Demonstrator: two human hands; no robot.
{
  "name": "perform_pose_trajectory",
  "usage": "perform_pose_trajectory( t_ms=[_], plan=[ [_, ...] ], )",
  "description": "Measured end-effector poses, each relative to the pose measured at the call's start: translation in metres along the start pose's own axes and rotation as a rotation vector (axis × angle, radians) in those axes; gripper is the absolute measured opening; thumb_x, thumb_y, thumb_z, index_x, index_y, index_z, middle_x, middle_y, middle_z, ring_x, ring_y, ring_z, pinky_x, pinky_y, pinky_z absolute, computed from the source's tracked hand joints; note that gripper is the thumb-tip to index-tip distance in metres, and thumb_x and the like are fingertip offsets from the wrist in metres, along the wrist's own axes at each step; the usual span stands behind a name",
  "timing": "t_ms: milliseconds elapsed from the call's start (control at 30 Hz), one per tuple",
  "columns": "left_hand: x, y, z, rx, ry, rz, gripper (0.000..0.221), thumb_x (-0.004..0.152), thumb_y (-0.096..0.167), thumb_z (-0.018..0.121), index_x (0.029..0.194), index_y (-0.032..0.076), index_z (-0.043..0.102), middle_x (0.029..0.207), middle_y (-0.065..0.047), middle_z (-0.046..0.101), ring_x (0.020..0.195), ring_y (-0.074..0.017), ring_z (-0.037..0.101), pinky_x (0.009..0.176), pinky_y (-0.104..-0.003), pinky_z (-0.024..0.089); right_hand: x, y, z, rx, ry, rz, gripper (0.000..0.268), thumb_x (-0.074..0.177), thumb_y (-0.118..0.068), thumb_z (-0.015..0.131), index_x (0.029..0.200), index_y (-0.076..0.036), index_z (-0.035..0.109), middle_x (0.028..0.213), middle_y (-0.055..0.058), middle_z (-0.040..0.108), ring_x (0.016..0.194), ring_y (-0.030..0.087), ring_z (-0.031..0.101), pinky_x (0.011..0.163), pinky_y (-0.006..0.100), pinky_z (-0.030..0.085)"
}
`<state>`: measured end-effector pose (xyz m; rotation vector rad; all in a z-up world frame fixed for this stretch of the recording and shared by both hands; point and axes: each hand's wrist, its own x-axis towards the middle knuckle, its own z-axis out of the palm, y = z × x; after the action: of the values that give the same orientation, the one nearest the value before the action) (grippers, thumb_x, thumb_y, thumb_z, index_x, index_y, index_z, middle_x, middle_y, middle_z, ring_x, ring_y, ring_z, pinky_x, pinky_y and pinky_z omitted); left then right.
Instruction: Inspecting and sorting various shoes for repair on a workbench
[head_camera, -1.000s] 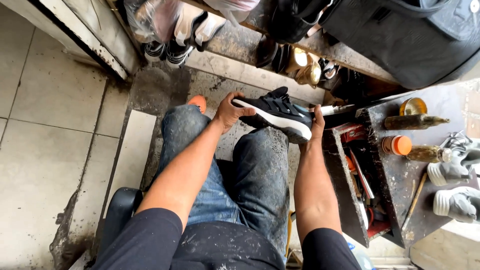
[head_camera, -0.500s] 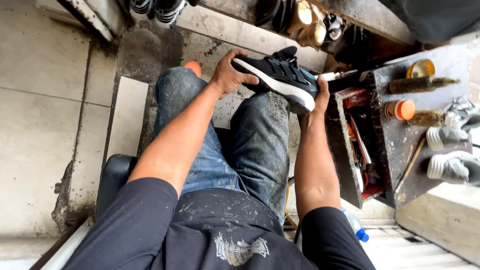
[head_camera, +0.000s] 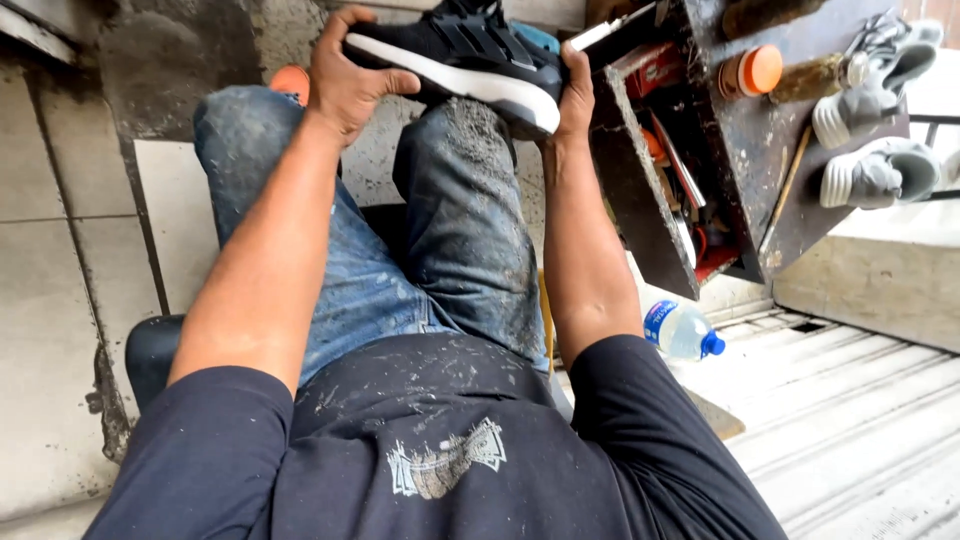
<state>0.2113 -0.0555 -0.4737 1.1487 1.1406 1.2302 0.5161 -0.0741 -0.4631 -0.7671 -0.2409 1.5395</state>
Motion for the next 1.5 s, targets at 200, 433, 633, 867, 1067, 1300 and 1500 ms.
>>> perform_pose_trajectory(
  t_ms=[200, 433, 633, 867, 1067, 1300, 1500],
  plan=[
    [-0.005, 0.011, 0.008, -0.141, -0.051, 0.108, 0.074, 0.052, -0.002, 0.102, 0.113, 0.010, 0.063, 0.105, -0.002, 0.066, 0.093, -0.0148, 0.059, 0.077, -0.029, 0.054, -0.005, -0.002, 0.000, 0.010, 0.068, -0.145, 0.036, 0.079, -0.024, 0.077, 0.099, 0.006, 0.072, 0.093, 0.026, 0.076, 0.084, 0.044, 0.074, 0.085, 0.059, 0.062],
    [-0.002, -0.004, 0.006, -0.030, -0.001, 0.138, 0.076, 0.055, 0.006, 0.109, 0.114, 0.012, 0.062, 0.109, -0.003, 0.063, 0.098, -0.0167, 0.058, 0.082, -0.028, 0.053, 0.048, -0.011, -0.039, -0.129, 0.042, -0.250, 0.025, 0.082, -0.017, 0.076, 0.100, -0.001, 0.071, 0.093, 0.019, 0.075, 0.083, 0.036, 0.072, 0.079, 0.051, 0.059],
    [-0.015, -0.004, -0.001, 0.055, 0.095, 0.038, 0.071, 0.057, 0.018, 0.110, 0.109, 0.013, 0.062, 0.105, -0.003, 0.069, 0.096, -0.0162, 0.067, 0.081, -0.029, 0.059, 0.047, -0.009, -0.002, -0.289, -0.038, -0.180, 0.006, 0.085, -0.011, 0.067, 0.091, -0.009, 0.066, 0.085, 0.008, 0.067, 0.078, 0.025, 0.065, 0.076, 0.041, 0.053],
    [-0.010, -0.012, -0.013, 0.228, 0.049, -0.033, 0.065, 0.054, 0.028, 0.108, 0.102, 0.015, 0.065, 0.103, 0.000, 0.067, 0.091, -0.0130, 0.064, 0.076, -0.026, 0.052, 0.078, -0.001, -0.024, -0.226, -0.022, 0.019, 0.035, 0.083, -0.023, 0.080, 0.110, -0.001, 0.072, 0.107, 0.020, 0.077, 0.098, 0.040, 0.075, 0.095, 0.055, 0.062],
    [0.005, -0.023, -0.016, 0.275, -0.105, -0.091, 0.070, 0.054, 0.035, 0.107, 0.109, 0.015, 0.070, 0.101, 0.001, 0.070, 0.084, -0.0111, 0.062, 0.068, -0.027, 0.052, 0.066, 0.004, -0.014, -0.259, 0.074, 0.109, 0.071, 0.068, -0.041, 0.090, 0.119, 0.002, 0.067, 0.110, 0.027, 0.076, 0.100, 0.045, 0.076, 0.096, 0.060, 0.063],
    [0.003, -0.027, -0.016, 0.284, -0.039, -0.011, 0.075, 0.054, 0.032, 0.112, 0.110, 0.014, 0.066, 0.103, -0.001, 0.069, 0.090, -0.0140, 0.064, 0.070, -0.029, 0.055, 0.069, 0.012, -0.022, -0.187, 0.135, 0.026, 0.044, 0.075, -0.022, 0.085, 0.106, 0.003, 0.068, 0.095, 0.023, 0.078, 0.084, 0.040, 0.077, 0.085, 0.056, 0.066],
    [0.003, -0.014, -0.019, 0.288, -0.039, 0.008, 0.070, 0.052, 0.028, 0.108, 0.109, 0.016, 0.068, 0.100, -0.003, 0.069, 0.085, -0.0143, 0.063, 0.067, -0.031, 0.054, 0.036, 0.007, 0.016, -0.251, 0.126, 0.057, 0.058, 0.071, -0.031, 0.084, 0.109, 0.009, 0.066, 0.097, 0.029, 0.076, 0.084, 0.043, 0.076, 0.082, 0.053, 0.066]
  ],
)
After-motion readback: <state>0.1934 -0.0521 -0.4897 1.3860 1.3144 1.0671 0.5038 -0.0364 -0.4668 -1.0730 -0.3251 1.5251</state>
